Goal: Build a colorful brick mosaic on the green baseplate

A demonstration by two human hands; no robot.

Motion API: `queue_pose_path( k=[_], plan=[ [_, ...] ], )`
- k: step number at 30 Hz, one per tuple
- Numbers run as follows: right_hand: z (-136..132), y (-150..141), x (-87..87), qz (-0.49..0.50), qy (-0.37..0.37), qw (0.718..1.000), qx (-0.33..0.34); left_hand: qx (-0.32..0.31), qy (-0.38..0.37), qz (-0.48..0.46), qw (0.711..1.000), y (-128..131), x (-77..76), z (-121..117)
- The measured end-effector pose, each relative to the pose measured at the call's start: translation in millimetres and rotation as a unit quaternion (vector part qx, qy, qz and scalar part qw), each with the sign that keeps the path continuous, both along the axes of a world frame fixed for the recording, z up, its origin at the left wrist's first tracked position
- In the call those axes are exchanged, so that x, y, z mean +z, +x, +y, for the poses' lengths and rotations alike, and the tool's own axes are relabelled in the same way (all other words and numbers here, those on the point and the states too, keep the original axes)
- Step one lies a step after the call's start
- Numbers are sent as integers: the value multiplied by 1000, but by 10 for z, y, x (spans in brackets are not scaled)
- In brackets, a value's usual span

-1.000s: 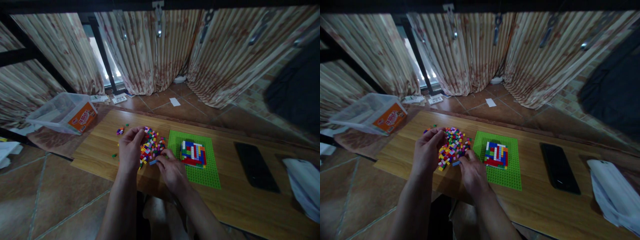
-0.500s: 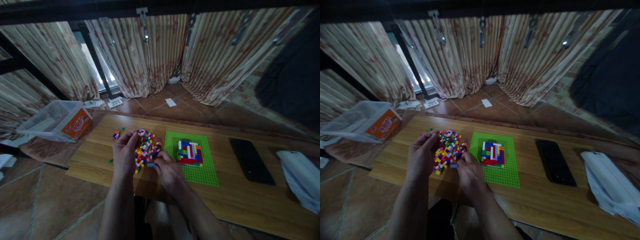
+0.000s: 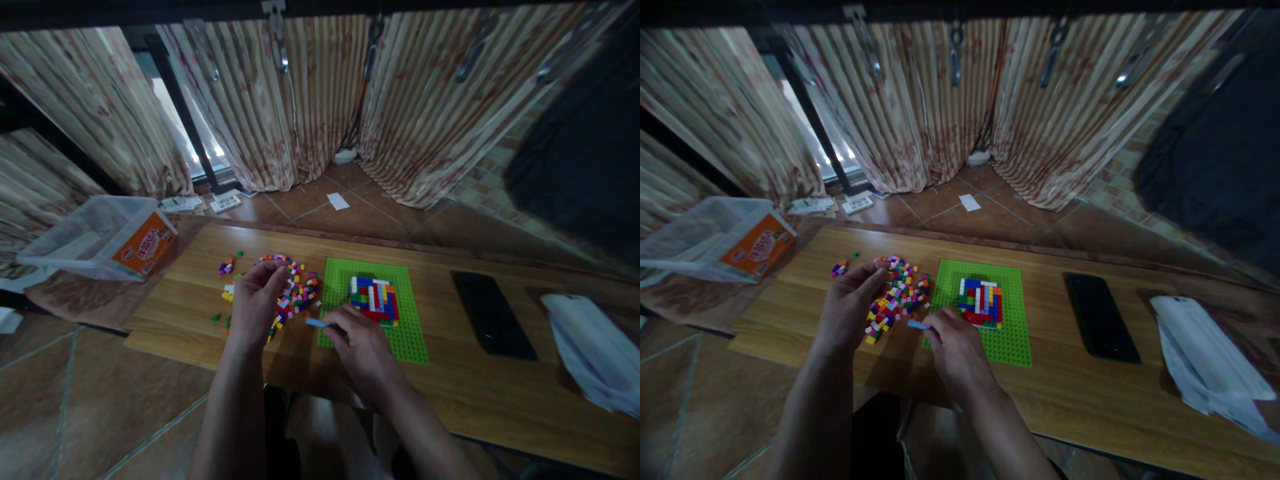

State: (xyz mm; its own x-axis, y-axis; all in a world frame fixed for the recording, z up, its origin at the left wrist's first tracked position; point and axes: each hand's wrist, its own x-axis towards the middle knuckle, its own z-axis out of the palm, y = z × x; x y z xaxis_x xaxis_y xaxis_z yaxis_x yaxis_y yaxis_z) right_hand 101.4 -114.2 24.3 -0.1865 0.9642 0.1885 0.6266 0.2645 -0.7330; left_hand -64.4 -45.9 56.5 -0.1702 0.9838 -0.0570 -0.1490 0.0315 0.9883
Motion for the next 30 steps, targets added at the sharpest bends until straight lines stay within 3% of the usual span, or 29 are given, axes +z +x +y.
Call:
queue_pose_path(
  k=[4, 8, 12, 19, 30],
  plan=[
    [-123, 428, 134, 10, 3, 999, -39, -111, 22, 120, 986, 99, -95, -37],
    [-184, 810, 112, -25, 0, 997, -80, -237, 31, 236, 942, 269, -149, -123],
    [-179, 944, 47, -47, 2, 995, -87, -286, 31, 285, 914, 445, -156, -219],
    [-138, 901, 15, -52, 32, 993, -101, -291, 48, 338, 894, 649, -178, -277],
    [-136, 982, -39, 6, -24, 986, -167, -256, 61, 379, 887, 798, -226, -317]
  ],
)
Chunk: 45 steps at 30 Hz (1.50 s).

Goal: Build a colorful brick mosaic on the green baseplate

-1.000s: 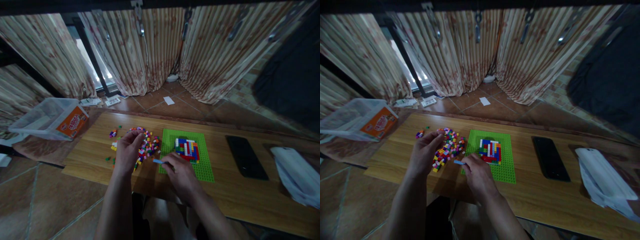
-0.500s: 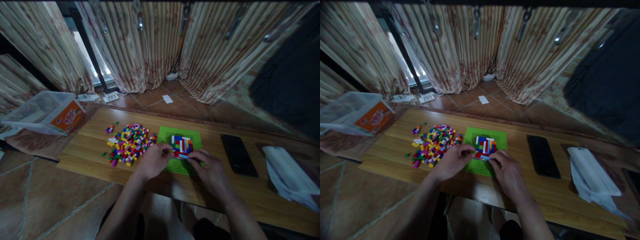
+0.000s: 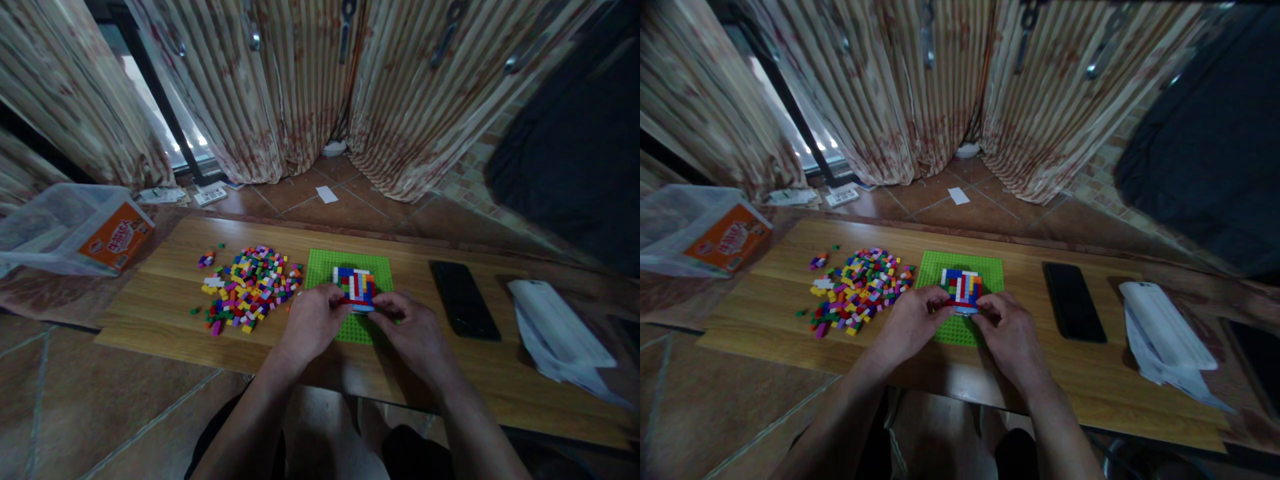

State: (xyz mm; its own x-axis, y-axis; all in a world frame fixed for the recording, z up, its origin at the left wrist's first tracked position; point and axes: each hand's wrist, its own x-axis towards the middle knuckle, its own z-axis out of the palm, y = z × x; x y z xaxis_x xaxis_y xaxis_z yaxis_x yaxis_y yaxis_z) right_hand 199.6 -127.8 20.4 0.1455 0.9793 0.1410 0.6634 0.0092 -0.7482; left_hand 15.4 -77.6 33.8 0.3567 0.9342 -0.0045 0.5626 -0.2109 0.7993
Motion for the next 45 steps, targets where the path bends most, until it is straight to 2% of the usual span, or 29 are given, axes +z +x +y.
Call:
queue_pose_path(
  k=[7, 10, 21, 33, 45],
  plan=[
    [4, 117, -36, 73, -91, 993, -9, 1, 11, 0, 1000, 30, -40, -2],
    [3, 127, -16, 86, -106, 991, 3, 3, 10, 7, 1000, 41, -37, -4],
    [62, 68, 15, 28, -119, 992, -28, 23, 19, 15, 999, 78, -60, -21],
    [89, 19, -18, 77, -117, 988, -64, 55, -23, 37, 997, 138, -15, -11],
    [113, 43, -95, 129, -122, 983, -53, 55, -86, -30, 994, 130, -11, 50]
  ],
)
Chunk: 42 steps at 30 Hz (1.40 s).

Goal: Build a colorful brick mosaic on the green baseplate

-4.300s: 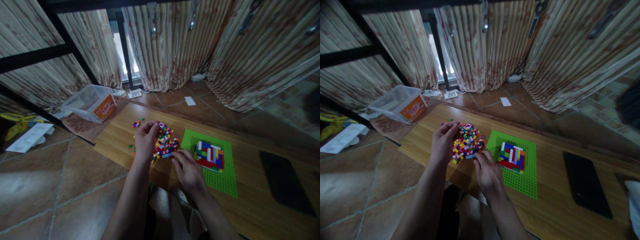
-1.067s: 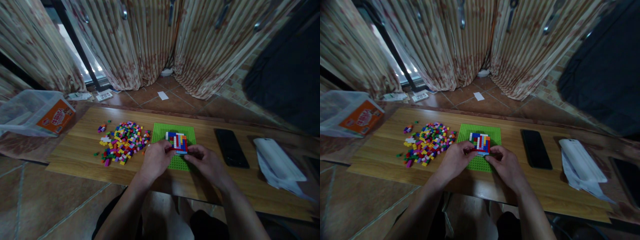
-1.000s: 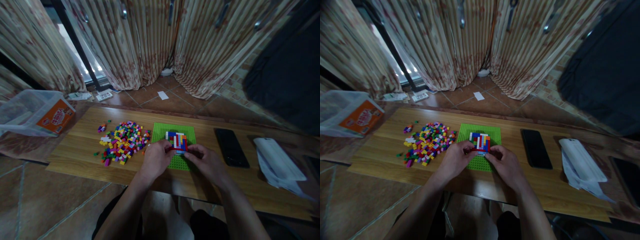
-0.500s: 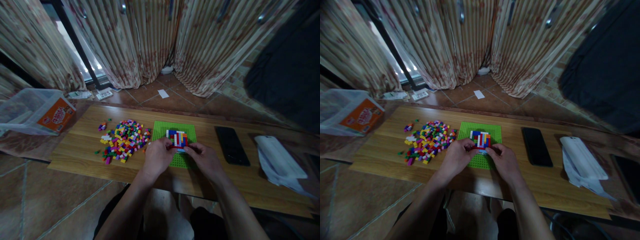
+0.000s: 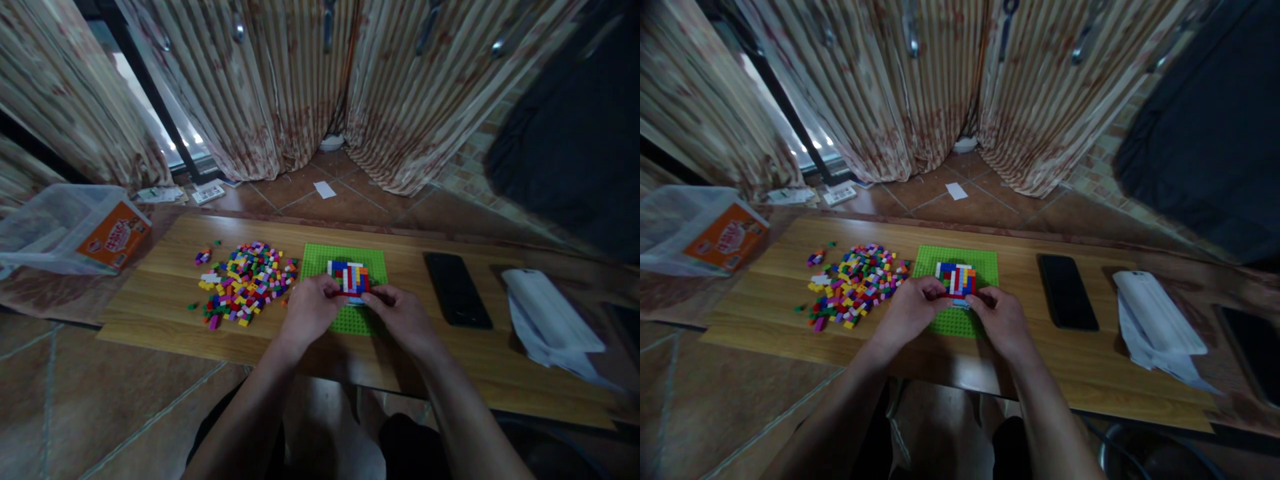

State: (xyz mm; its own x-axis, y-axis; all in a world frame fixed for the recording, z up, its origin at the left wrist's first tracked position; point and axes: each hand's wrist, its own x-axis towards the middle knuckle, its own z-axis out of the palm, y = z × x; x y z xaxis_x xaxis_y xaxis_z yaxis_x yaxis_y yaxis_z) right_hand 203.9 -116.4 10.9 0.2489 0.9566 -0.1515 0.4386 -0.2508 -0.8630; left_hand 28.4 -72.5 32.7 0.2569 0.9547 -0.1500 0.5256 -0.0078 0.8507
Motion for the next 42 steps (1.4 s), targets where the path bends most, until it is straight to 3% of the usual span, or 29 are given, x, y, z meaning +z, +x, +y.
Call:
queue_pose_path(
  k=[9, 18, 31, 42],
  plan=[
    [-15, -3, 27, -16, 1, 1000, 8, 3, -62, -100, 993, -6, 17, 40],
    [-22, -18, 24, -30, 10, 1000, -2, 26, -1, -25, 999, 34, -48, 15],
    [-20, -11, 4, -8, 13, 1000, 1, 34, 4, -4, 999, 50, -68, 28],
    [-23, 35, -38, 18, -16, 1000, -5, -36, -55, -117, 991, -43, -72, 135]
  ],
)
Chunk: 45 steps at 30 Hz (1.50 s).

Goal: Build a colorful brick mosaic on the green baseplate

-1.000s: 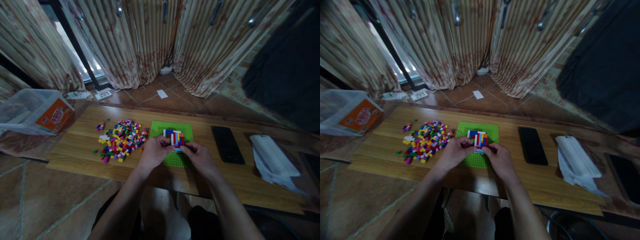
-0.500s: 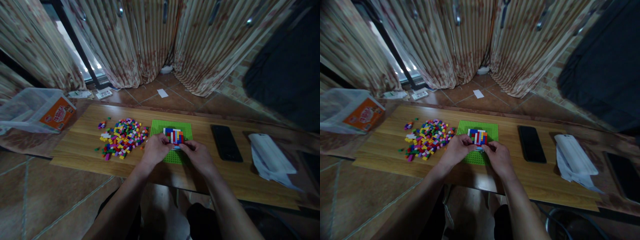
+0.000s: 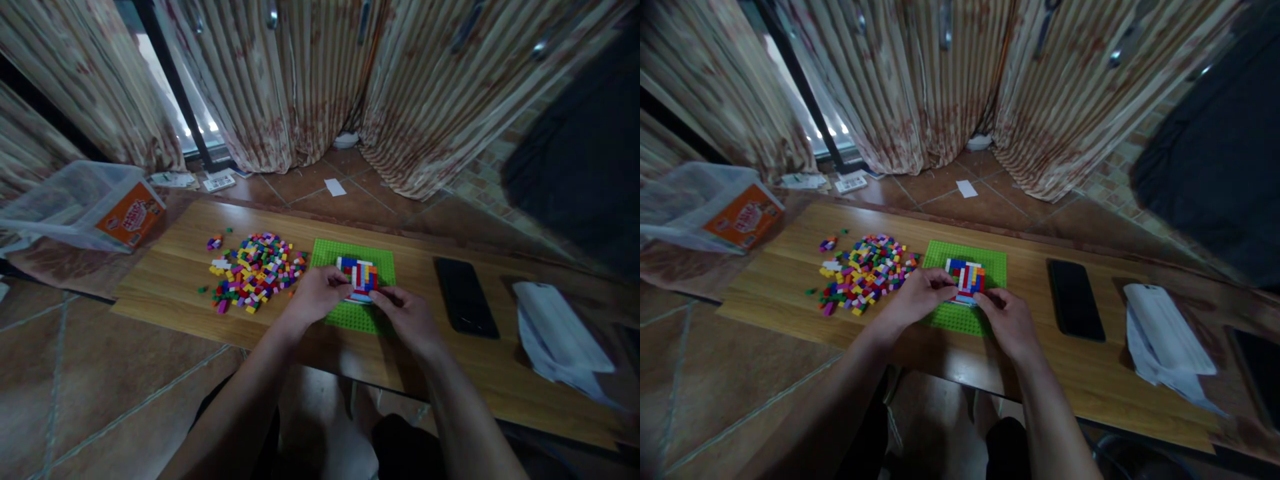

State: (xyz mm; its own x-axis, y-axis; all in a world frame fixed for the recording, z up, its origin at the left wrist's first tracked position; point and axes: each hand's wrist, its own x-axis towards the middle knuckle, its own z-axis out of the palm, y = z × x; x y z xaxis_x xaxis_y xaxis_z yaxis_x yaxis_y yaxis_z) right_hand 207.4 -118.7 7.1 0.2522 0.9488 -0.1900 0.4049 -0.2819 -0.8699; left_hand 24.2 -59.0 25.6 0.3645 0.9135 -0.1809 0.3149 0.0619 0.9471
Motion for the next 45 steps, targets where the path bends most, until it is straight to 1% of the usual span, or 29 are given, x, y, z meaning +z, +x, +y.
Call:
queue_pose_path(
  k=[4, 10, 13, 16, 23, 26, 29, 32, 35, 38, 41, 45],
  plan=[
    [-9, 8, -11, -15, -6, 1000, 0, -9, 32, 24, 999, -58, 21, -6],
    [-26, 14, 10, -32, -8, 999, 10, -18, 68, 46, 996, -78, -22, -29],
    [-24, 20, 73, -23, -13, 999, 19, -17, 74, 49, 996, -80, -28, -32],
    [-18, 16, 125, -19, -26, 999, 9, -17, 77, 44, 996, -79, -15, -37],
    [-18, 21, 95, -33, -33, 999, 18, -18, 83, 49, 995, -82, 9, -60],
    [-41, 73, 124, -51, -38, 998, 28, -20, 78, 51, 995, -95, 26, -68],
    [-99, 109, 177, -73, -25, 996, 54, -26, 77, 50, 995, -123, 42, -68],
    [-171, 48, 196, -92, -34, 990, 104, -27, 86, 62, 994, -156, 51, -67],
    [-216, -106, 166, -179, -44, 975, 121, -29, 93, 76, 992, -178, 58, -72],
    [-224, -233, 134, -252, -27, 959, 124, -35, 100, 78, 991, -185, 56, -77],
    [-224, -241, 144, -250, -23, 957, 144, -41, 105, 75, 991, -194, 44, -74],
    [-231, -130, 214, -182, -31, 967, 175, -37, 102, 63, 992, -224, 33, -55]
  ],
)
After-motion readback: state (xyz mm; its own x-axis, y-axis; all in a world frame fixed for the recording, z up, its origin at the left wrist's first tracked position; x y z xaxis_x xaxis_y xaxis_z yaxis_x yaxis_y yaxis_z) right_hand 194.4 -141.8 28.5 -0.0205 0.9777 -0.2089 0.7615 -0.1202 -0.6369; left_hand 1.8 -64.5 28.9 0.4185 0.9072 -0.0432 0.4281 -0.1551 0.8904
